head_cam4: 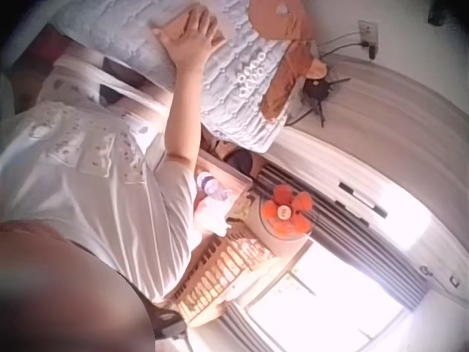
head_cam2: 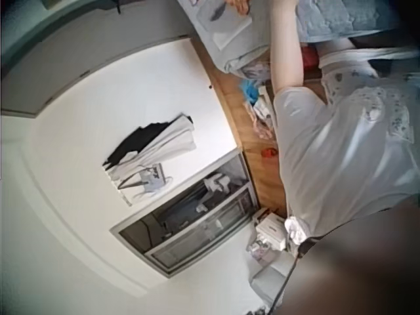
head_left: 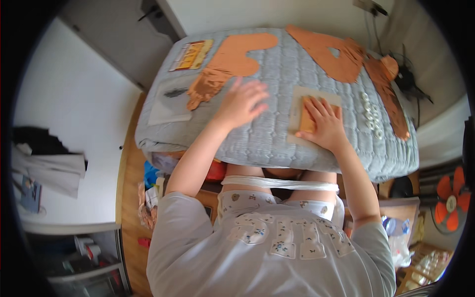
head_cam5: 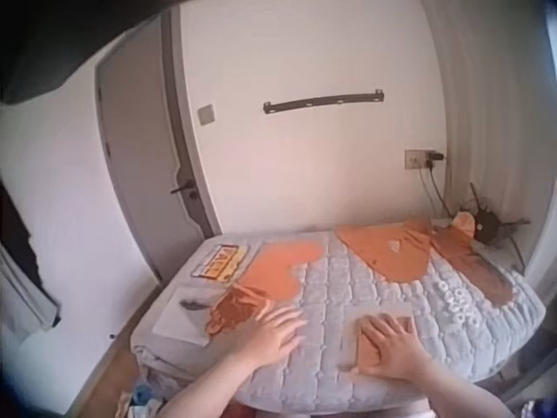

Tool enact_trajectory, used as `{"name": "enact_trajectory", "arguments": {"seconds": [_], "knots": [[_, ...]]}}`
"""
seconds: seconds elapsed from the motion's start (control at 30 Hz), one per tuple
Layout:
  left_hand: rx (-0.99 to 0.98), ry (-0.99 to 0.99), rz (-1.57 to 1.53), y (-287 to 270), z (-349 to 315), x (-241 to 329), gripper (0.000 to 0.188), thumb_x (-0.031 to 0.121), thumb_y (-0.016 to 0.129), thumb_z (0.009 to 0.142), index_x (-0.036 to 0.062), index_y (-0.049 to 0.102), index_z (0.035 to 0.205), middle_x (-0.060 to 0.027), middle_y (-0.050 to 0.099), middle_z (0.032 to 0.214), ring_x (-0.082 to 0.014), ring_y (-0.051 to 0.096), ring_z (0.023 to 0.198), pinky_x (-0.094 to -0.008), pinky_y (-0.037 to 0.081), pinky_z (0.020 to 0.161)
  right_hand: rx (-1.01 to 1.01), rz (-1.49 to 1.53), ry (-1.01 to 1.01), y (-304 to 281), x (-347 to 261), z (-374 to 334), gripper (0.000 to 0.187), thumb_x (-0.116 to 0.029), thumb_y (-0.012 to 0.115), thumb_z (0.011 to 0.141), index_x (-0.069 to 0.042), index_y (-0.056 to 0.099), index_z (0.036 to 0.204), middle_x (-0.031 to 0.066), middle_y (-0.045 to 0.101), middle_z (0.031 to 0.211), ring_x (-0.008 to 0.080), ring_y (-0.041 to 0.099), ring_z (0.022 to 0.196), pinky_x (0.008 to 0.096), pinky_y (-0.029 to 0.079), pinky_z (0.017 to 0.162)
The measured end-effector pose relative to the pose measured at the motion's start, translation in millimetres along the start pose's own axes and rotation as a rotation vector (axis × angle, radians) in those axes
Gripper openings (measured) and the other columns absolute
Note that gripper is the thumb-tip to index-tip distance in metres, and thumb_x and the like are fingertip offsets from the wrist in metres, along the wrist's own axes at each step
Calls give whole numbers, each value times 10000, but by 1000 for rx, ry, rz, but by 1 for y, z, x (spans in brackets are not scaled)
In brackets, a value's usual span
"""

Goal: Folding a foil party balloon and placing it into its retail packaging card.

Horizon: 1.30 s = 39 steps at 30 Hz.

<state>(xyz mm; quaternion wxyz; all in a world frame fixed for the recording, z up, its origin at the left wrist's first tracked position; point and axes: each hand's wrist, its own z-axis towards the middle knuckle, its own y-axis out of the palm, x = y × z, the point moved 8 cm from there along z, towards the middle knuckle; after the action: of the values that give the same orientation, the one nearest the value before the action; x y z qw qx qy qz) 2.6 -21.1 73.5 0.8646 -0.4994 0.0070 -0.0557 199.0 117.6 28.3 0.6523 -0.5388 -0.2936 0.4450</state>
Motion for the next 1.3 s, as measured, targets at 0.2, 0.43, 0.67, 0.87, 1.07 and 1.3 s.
{"name": "enact_trajectory", "arguments": {"seconds": [0.2, 0.43, 0.67, 0.87, 1.07, 1.3], "knots": [[262, -1017, 441, -116, -164, -219, 416, 408, 704, 910, 121, 744, 1209, -111, 723, 1205, -317, 659, 1173, -466, 528, 967, 13, 9, -22, -5, -5, 3, 1120, -805, 696, 701, -211, 417, 1608, 76, 448, 1627, 366, 367, 1520, 622, 218, 1199], [41, -1406, 283, -132, -292, -301, 738, 741, 684, 827, 62, 727, 1113, -174, 754, 1085, -348, 709, 1040, -437, 548, 889, -8, -11, -2, -4, -2, 0, 1107, -784, 703, 714, -191, 420, 1605, 67, 431, 1637, 356, 348, 1529, 637, 210, 1202], [116, -1256, -34, -127, -319, -338, 449, 477, 793, 875, 37, 749, 954, -91, 752, 868, -196, 700, 796, -355, 528, 709, -7, -3, -17, 0, -5, 4, 1121, -805, 692, 710, -179, 423, 1601, 78, 423, 1641, 356, 334, 1535, 667, 182, 1210], [215, -1167, -125, -124, -316, -345, 353, 369, 732, 947, 19, 733, 995, -134, 747, 851, -253, 713, 785, -391, 549, 711, 22, 10, -22, -1, -2, 3, 1110, -831, 664, 722, -146, 460, 1571, 91, 445, 1622, 359, 348, 1527, 712, 170, 1194], [508, -1106, 63, -138, -274, -280, 219, 253, 537, 1085, 54, 621, 1117, -92, 724, 872, -201, 685, 739, -370, 537, 612, -11, -26, 28, -3, 8, -6, 1109, -826, 660, 731, -147, 451, 1583, 98, 447, 1622, 369, 358, 1519, 641, 205, 1205], [1067, -1440, -731, -138, -360, -262, 143, 196, 504, 1100, 101, 561, 1192, -29, 618, 873, -125, 579, 639, -280, 466, 513, 29, 5, -35, -5, -8, 4, 1111, -828, 660, 728, -164, 442, 1591, 93, 464, 1613, 374, 363, 1519, 636, 208, 1203]]}}
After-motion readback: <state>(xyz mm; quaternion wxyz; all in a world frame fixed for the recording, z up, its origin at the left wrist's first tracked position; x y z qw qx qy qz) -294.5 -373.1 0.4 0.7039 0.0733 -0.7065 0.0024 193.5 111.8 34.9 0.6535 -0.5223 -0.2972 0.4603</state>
